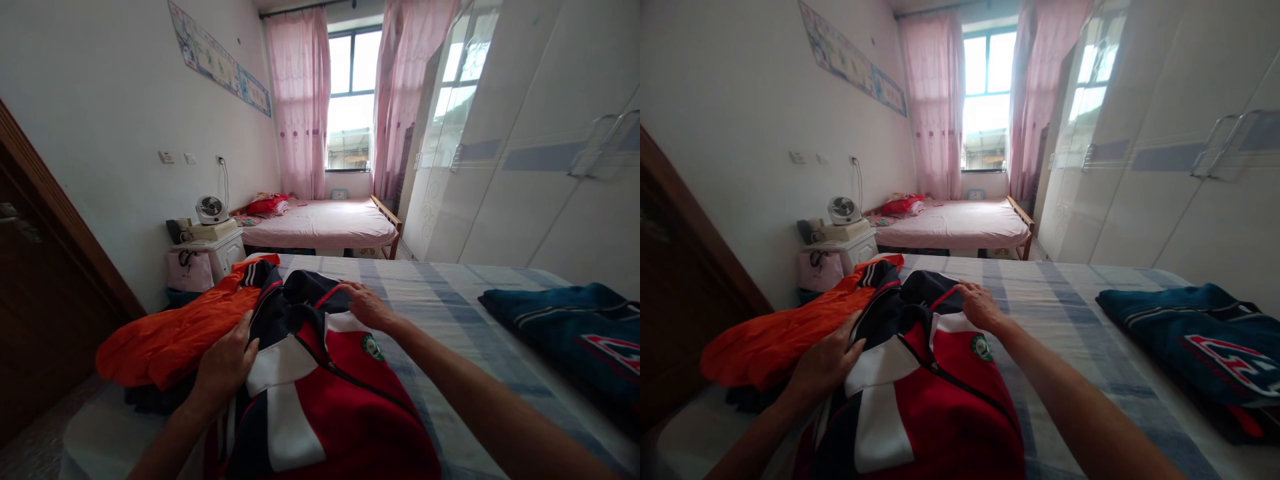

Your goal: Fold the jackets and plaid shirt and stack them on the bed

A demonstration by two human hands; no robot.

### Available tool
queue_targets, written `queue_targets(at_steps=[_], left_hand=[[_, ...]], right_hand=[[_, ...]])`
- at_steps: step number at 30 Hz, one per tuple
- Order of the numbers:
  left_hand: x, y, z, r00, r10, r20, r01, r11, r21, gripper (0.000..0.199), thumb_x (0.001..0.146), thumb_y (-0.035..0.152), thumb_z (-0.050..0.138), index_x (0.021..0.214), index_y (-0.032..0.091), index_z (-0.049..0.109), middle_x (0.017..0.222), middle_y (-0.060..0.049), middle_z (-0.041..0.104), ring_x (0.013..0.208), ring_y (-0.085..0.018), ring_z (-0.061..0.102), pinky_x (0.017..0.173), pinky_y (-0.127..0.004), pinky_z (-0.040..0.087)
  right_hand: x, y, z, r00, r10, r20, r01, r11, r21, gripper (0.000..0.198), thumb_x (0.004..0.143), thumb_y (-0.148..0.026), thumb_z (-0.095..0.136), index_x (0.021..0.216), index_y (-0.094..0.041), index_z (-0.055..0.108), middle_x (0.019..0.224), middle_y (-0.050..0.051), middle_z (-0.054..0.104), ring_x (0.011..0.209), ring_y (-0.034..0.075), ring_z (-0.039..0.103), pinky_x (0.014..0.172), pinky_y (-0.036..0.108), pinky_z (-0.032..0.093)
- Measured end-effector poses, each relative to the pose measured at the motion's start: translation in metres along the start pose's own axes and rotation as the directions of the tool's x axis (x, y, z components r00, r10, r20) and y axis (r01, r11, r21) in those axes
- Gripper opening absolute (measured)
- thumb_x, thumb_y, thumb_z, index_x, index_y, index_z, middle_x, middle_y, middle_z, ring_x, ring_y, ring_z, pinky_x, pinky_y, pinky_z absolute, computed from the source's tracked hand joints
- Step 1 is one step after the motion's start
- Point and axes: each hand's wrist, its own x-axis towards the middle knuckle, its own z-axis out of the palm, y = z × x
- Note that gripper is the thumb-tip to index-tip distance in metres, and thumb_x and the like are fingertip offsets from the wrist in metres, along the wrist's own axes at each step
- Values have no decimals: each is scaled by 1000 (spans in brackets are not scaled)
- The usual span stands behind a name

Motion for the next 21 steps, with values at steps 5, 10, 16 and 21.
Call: queue_targets(at_steps=[5,10,16,21], left_hand=[[4,-21,2,999,-32,-11,27,949,-315,63,87,37,37,142,8,33,132,-19,56,119,-28,56,100,-42,42],[-3,-40,6,986,34,163,78,769,-635,64,71,54,64,120,13,56,117,-13,67,109,-31,62,92,-39,50],[-17,-24,-21,955,127,269,192,429,-883,43,71,46,70,105,20,68,97,-4,74,91,-29,69,83,-41,55],[-14,-4,-64,982,-187,-30,36,343,-939,40,73,42,68,109,24,65,82,5,73,84,-19,67,70,-26,56]], right_hand=[[40,-18,31,1000,-22,22,22,999,28,55,74,-6,49,125,-26,57,147,8,38,134,29,32,105,50,26],[37,-4,31,998,54,-34,-50,992,118,21,74,-13,54,91,-18,66,118,11,60,117,28,49,98,45,35],[10,24,-31,920,306,-245,-211,914,346,24,88,-23,35,99,-19,56,87,4,64,70,14,60,65,27,47],[-51,41,-134,713,448,-539,-6,773,634,39,90,-36,31,118,-11,44,106,11,63,70,12,63,53,19,42]])
